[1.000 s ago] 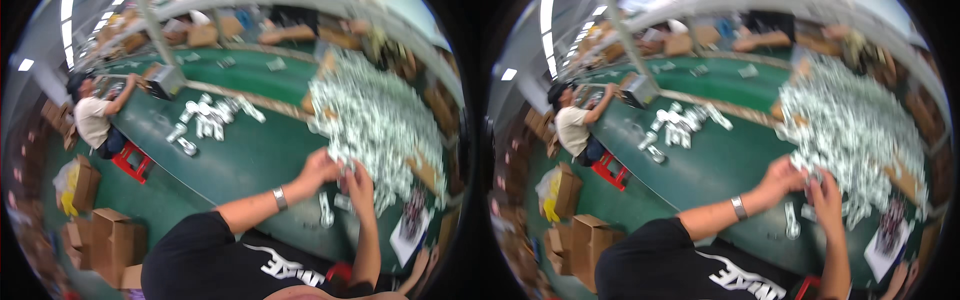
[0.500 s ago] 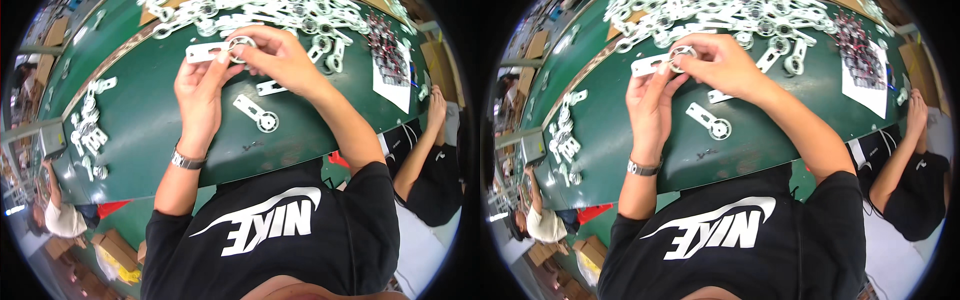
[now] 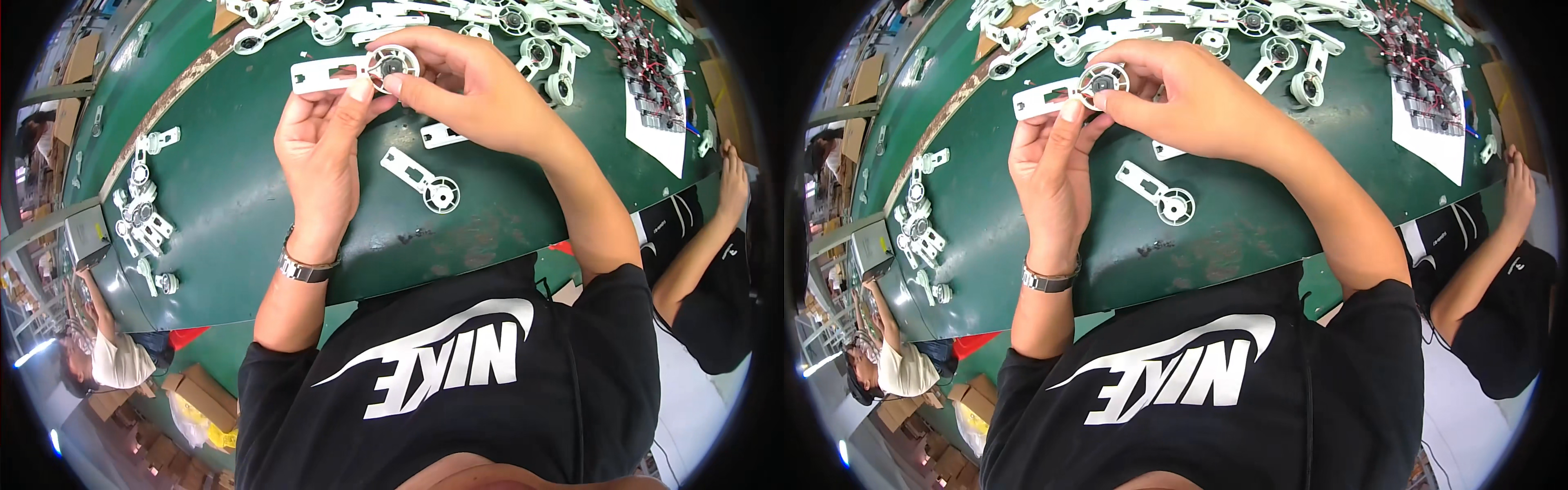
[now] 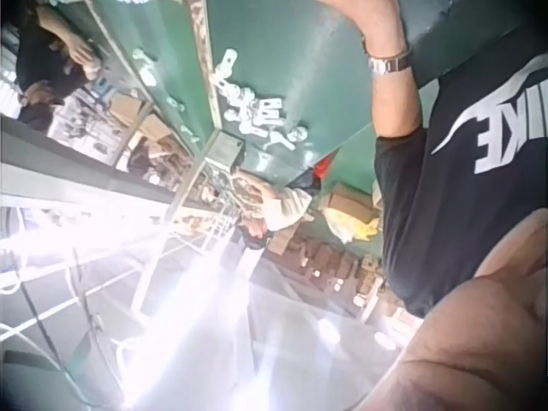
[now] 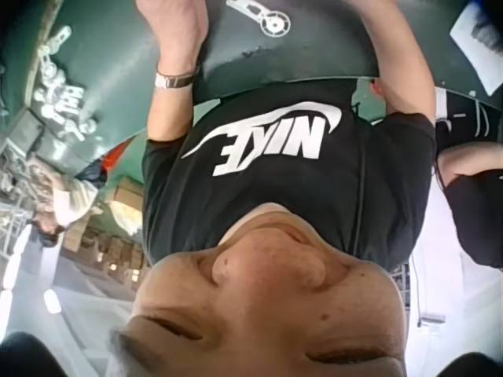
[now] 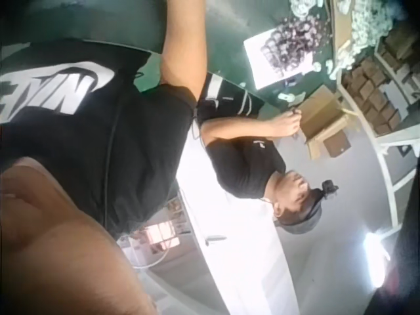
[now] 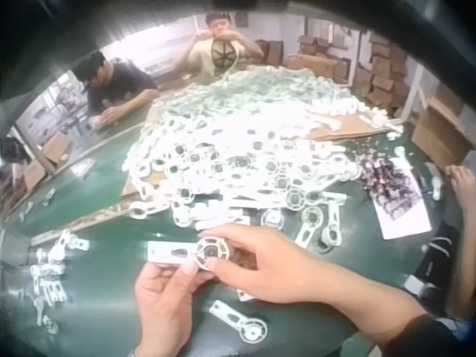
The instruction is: The person assembles device components by picking up plastic housings and electric motors from the workbench and inserting the motors into the housings by hand.
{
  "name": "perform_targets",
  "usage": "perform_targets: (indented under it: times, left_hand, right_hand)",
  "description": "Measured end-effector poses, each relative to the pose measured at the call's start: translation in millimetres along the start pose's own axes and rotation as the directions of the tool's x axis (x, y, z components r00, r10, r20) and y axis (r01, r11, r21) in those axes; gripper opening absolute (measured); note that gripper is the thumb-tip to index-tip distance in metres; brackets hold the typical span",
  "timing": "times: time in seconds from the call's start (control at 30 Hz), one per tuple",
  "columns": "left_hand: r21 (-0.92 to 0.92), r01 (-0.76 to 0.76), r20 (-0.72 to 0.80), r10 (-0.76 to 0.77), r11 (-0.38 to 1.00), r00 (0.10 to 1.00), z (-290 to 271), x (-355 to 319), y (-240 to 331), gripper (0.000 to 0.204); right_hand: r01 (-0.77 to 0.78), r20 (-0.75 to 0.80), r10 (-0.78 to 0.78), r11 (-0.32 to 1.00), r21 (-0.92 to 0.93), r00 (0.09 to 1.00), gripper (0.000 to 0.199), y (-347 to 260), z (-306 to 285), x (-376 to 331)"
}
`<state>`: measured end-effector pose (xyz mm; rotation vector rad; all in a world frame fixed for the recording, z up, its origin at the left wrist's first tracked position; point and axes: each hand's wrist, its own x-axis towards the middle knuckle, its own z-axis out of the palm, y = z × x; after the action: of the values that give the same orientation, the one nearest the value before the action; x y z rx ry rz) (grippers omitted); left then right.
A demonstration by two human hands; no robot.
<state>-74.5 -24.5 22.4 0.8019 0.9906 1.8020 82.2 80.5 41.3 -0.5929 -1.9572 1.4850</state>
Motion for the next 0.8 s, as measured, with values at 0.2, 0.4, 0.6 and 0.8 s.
perform_targets:
  times: [0.2,0.4,0.6,0.8]
  left_hand:
    - [0.067,0.009,-0.02,-0.008,0.998,1.0,-3.2,-2.9,-3.6,0.016]
    - [0.037,-0.004,-0.032,0.005,0.999,0.999,0.5,-6.1,-5.2,0.02]
    - [0.135,-0.005,-0.012,0.007,0.991,1.0,5.4,-3.1,-2.3,0.026]
    - [0.764,-0.208,0.434,-0.248,0.611,0.866,-17.8,3.7,35.1,0.029]
  right_hand:
    - [0.189,-0.055,-0.221,0.92,-0.344,0.974,0.033,3.4,0.4,-0.6]
    - [0.296,-0.08,-0.391,0.801,-0.521,0.917,0.037,11.9,12.6,-4.2]
    - [-0.235,0.006,0.235,0.968,0.092,0.972,0.029,-8.5,1.6,0.1]
    - [-0.279,-0.155,0.375,0.859,0.43,0.914,0.052,-42.6,-31.4,31.4]
